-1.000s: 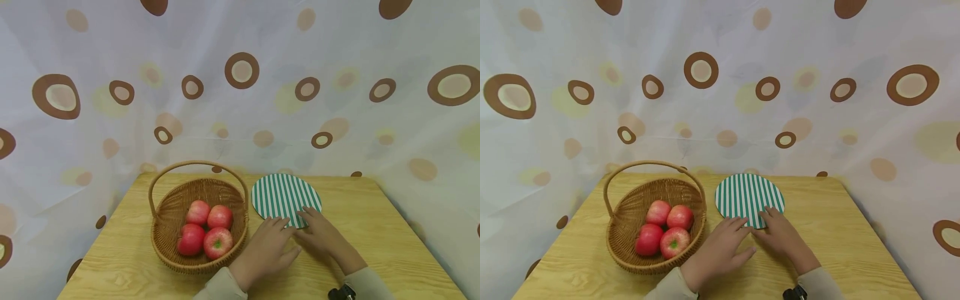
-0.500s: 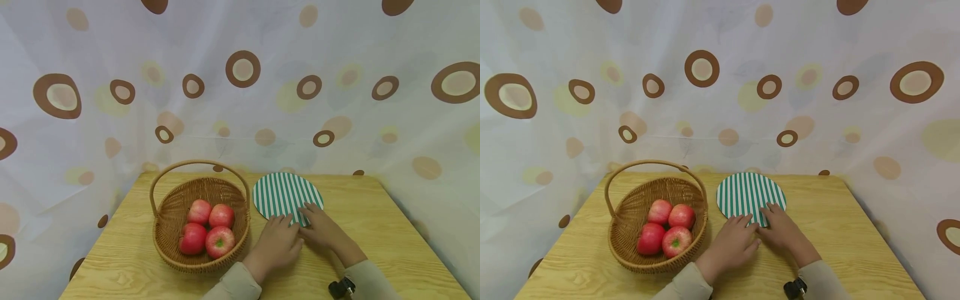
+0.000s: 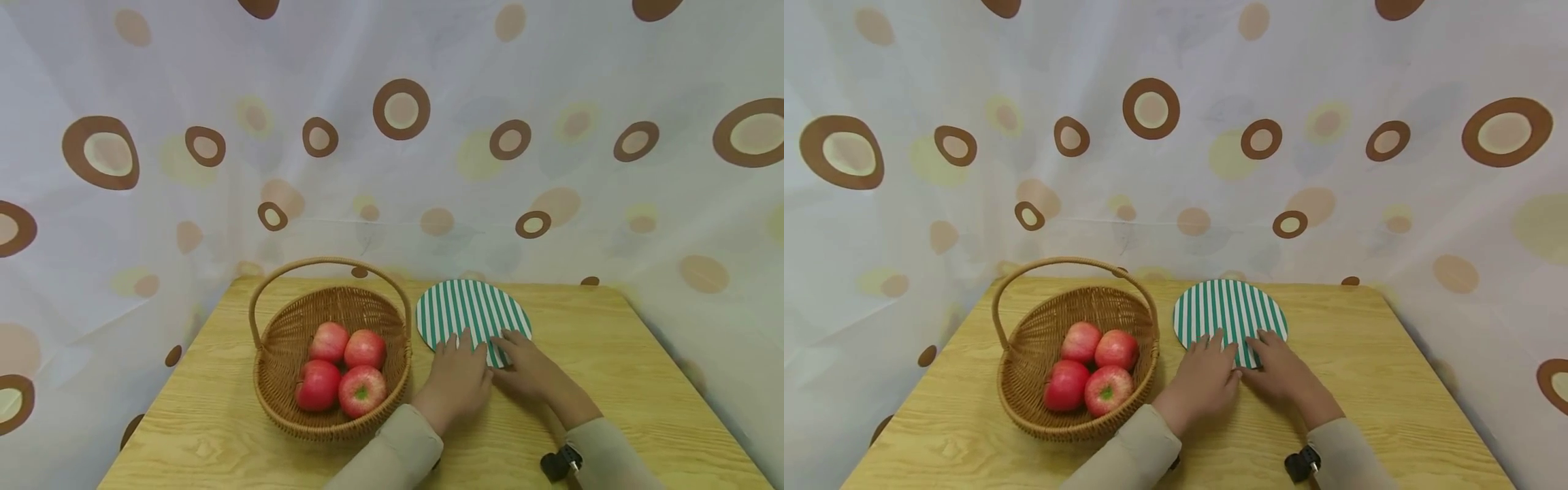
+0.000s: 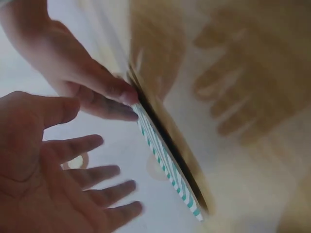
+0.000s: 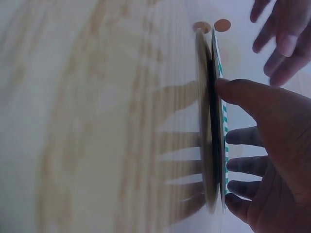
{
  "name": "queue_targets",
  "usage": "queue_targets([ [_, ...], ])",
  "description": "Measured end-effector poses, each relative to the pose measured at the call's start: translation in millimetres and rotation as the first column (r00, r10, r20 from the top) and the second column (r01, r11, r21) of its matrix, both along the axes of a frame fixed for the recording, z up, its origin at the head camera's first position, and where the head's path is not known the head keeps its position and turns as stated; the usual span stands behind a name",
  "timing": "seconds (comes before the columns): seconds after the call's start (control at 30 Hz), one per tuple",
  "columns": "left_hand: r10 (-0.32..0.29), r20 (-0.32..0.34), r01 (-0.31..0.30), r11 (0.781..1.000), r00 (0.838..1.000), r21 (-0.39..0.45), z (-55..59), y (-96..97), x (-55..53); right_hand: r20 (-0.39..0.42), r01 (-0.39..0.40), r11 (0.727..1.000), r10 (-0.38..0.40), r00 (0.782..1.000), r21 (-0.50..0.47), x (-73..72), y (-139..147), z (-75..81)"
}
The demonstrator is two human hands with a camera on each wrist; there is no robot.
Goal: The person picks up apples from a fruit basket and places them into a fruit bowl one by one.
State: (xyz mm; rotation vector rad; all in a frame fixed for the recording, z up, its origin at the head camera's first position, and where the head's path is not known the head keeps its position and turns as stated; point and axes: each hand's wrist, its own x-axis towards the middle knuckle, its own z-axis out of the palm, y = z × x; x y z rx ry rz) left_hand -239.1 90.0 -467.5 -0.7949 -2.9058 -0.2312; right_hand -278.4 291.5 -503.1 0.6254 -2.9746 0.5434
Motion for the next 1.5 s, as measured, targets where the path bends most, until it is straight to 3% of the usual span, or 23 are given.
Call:
queue_targets([
  [0.1, 0.046, 0.059, -0.042, 0.997, 0.997, -0.067, 0.6, 3.2, -6.8, 0.011, -0.009, 1.000, 0.009, 1.000, -0.004, -1.8, 1.5, -0.1],
  [0.23, 0.083, 0.089, -0.072, 0.990, 0.993, -0.119, -0.6, 8.5, -17.8, 0.026, -0.018, 1.000, 0.018, 0.999, -0.002, -4.4, 1.8, -0.2],
  [0.5, 0.146, 0.183, -0.128, 0.986, 0.972, -0.108, -9.1, 16.4, -33.0, 0.103, -0.018, 1.000, 0.016, 0.995, 0.016, -7.7, 1.2, 5.7],
  [0.67, 0.145, 0.220, -0.125, 0.987, 0.965, -0.101, -16.3, 20.4, -38.6, 0.106, -0.026, 0.999, 0.023, 0.994, 0.026, -7.6, 1.9, 8.3],
  [1.23, 0.272, 0.248, -0.244, 0.960, 0.930, -0.138, -18.6, 20.2, -47.4, 0.171, -0.010, 0.998, -0.001, 0.985, 0.063, -14.2, 2.5, 13.8],
  [1.5, 0.285, 0.257, -0.247, 0.954, 0.924, -0.170, -17.8, 19.8, -44.3, 0.245, 0.004, 0.997, -0.023, 0.969, 0.080, -14.7, 2.4, 17.5],
])
